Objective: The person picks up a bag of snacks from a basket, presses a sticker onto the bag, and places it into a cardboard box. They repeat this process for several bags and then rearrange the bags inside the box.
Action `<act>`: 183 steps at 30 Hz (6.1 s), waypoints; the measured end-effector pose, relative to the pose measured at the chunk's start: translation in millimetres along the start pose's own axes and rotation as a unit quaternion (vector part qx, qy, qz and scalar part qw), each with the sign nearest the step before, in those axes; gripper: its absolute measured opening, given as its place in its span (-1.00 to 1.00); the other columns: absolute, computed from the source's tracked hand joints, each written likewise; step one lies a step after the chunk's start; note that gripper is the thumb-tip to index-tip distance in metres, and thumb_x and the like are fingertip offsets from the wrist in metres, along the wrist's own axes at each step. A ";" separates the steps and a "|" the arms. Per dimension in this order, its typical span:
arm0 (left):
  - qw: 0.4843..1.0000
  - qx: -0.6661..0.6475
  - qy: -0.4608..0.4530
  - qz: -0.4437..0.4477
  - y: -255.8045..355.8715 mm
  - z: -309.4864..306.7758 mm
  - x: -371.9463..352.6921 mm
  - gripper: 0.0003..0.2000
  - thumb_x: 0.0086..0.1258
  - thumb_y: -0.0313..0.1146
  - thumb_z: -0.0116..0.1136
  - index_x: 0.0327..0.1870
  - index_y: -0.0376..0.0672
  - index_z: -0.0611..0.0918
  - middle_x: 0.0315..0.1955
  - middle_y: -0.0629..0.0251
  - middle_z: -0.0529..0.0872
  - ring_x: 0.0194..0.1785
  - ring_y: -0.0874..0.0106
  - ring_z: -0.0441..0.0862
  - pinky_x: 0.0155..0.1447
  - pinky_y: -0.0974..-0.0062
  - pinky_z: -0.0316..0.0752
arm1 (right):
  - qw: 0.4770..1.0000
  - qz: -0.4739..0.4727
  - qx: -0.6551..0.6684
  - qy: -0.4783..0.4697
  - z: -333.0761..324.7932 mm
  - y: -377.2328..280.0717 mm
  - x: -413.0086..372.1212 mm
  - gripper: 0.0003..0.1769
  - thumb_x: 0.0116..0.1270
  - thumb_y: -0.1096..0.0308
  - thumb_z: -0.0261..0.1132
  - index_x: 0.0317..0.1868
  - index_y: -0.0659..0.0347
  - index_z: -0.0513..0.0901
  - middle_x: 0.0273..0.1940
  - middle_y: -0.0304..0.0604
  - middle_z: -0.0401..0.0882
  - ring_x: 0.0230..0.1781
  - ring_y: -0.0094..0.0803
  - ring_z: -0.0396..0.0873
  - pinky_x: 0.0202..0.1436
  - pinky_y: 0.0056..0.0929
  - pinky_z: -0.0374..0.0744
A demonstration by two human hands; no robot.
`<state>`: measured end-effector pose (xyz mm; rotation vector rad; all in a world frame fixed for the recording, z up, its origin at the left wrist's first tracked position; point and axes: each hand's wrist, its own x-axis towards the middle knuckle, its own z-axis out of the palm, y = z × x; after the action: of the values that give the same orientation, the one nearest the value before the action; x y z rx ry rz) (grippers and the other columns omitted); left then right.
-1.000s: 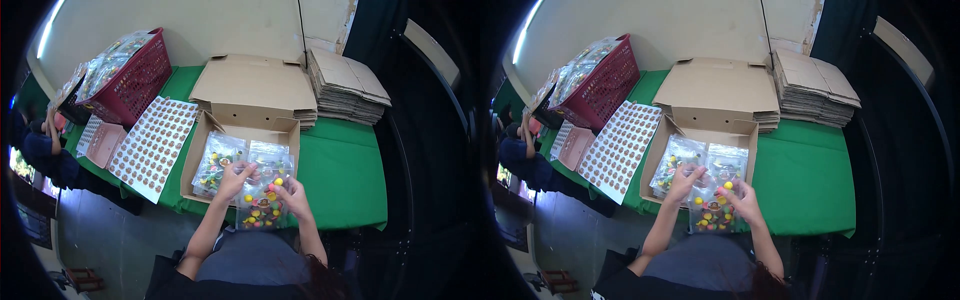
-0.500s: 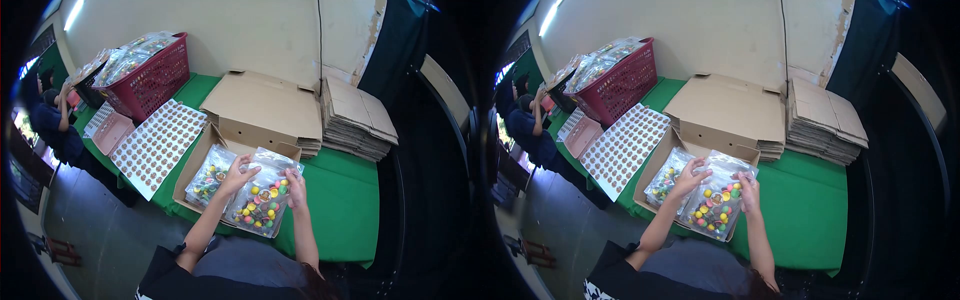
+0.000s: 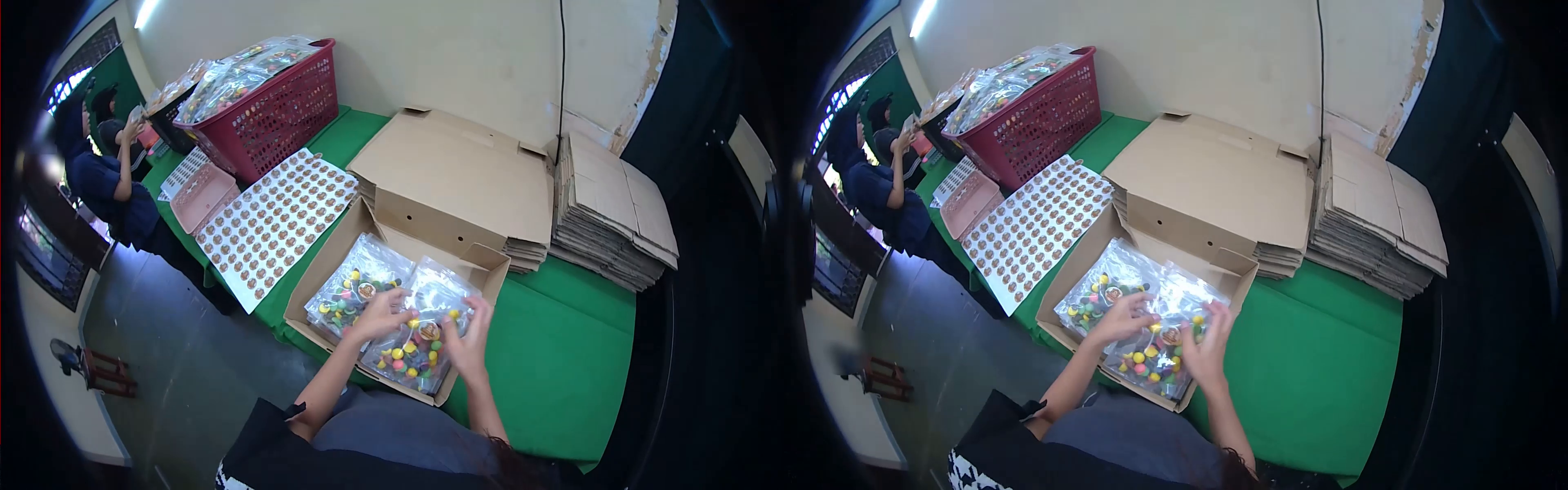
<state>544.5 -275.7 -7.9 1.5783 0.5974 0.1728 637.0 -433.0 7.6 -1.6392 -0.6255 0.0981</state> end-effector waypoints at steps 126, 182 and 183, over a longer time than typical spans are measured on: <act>0.933 0.336 -0.055 0.115 -18.0 -96.4 21.4 -0.32 -0.17 -0.43 0.21 0.08 -0.25 0.20 -0.07 0.00 0.30 0.01 0.19 0.33 0.10 0.37 0.25 | 0.774 -0.043 -0.542 -0.325 105.4 8.4 -51.0 -0.69 0.14 0.26 -0.03 -0.15 -0.09 0.57 0.01 -0.18 0.36 0.26 -0.26 0.00 0.22 0.18 -0.39; 0.902 0.427 0.011 0.063 -28.4 -93.2 -52.2 -0.35 -0.04 -0.17 0.03 0.20 0.33 0.18 0.23 0.05 0.03 0.28 0.01 -0.07 0.28 0.18 -0.09 | 0.869 0.058 -0.406 -0.278 20.5 -41.7 -56.5 -0.26 -0.11 0.08 0.22 0.15 0.04 0.21 0.19 0.12 0.01 0.22 0.24 -0.16 0.17 0.21 -0.07; 0.888 0.456 0.011 0.060 -30.3 -92.0 -52.0 -0.33 -0.02 -0.10 0.06 0.21 0.41 0.13 0.24 0.09 0.02 0.27 -0.01 -0.07 0.27 0.17 -0.08 | 0.868 0.055 -0.407 -0.280 21.8 -39.9 -57.9 -0.26 -0.11 0.08 0.22 0.15 0.04 0.21 0.19 0.12 0.01 0.22 0.24 -0.16 0.17 0.21 -0.07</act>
<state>450.3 -219.4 -14.1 2.5332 0.6371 -0.0138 565.6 -438.2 24.5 -2.5004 -1.1134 0.4561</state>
